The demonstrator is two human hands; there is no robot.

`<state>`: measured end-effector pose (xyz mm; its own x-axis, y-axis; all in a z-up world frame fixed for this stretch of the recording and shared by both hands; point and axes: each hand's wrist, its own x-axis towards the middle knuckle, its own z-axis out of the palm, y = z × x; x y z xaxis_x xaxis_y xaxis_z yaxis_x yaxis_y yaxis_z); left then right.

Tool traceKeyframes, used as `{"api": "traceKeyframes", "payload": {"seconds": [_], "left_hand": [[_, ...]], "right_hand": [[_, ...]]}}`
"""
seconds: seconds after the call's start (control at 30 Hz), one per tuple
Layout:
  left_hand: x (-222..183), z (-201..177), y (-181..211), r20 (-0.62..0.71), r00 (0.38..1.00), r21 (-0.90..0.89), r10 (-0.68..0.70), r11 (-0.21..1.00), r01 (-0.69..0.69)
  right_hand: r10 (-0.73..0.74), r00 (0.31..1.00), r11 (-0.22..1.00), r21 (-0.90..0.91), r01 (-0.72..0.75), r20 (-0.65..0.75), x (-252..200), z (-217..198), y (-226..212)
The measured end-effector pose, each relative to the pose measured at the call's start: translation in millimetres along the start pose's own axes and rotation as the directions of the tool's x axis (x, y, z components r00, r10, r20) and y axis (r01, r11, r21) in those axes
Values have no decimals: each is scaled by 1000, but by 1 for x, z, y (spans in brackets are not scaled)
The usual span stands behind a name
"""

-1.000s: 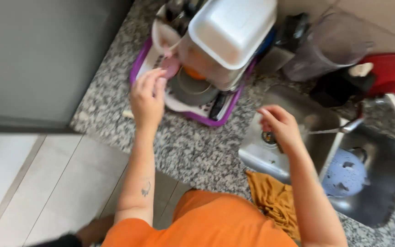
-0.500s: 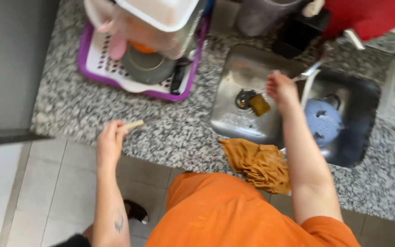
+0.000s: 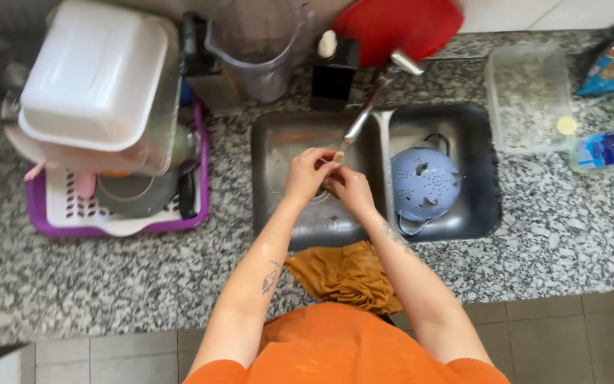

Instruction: Washing and rinsing a blender jar, bowls, and plastic containers in a sink and placing them in a drying rack.

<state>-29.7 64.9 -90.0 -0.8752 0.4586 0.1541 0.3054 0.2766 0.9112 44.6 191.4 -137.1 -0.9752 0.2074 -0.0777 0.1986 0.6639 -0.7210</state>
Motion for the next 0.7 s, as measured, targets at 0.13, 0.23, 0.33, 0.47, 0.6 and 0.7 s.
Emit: {"api": "traceKeyframes", "payload": {"seconds": [0.13,0.23,0.33,0.47,0.6,0.7], "left_hand": [[18,20,7,15,999,-36,-52,998,52],[20,14,23,1,994,-26,-108,994,108],[23,3,27,-48,986,-62,-161,985,158],[31,-7,29,-90,980,-147,-179,975,165],[30,5,5,-36,987,-78,-153,986,150],[25,8,9,2,994,-53,-108,993,107]], "right_hand": [[121,989,993,22,-119,-90,17,-3,27],[120,990,990,83,-114,-74,22,-7,14],[104,994,985,142,-100,-23,23,-5,7],[145,989,973,180,-146,16,23,1,8],[169,986,972,162,-169,9,36,12,16],[180,983,963,209,-171,-28,34,18,24]]}}
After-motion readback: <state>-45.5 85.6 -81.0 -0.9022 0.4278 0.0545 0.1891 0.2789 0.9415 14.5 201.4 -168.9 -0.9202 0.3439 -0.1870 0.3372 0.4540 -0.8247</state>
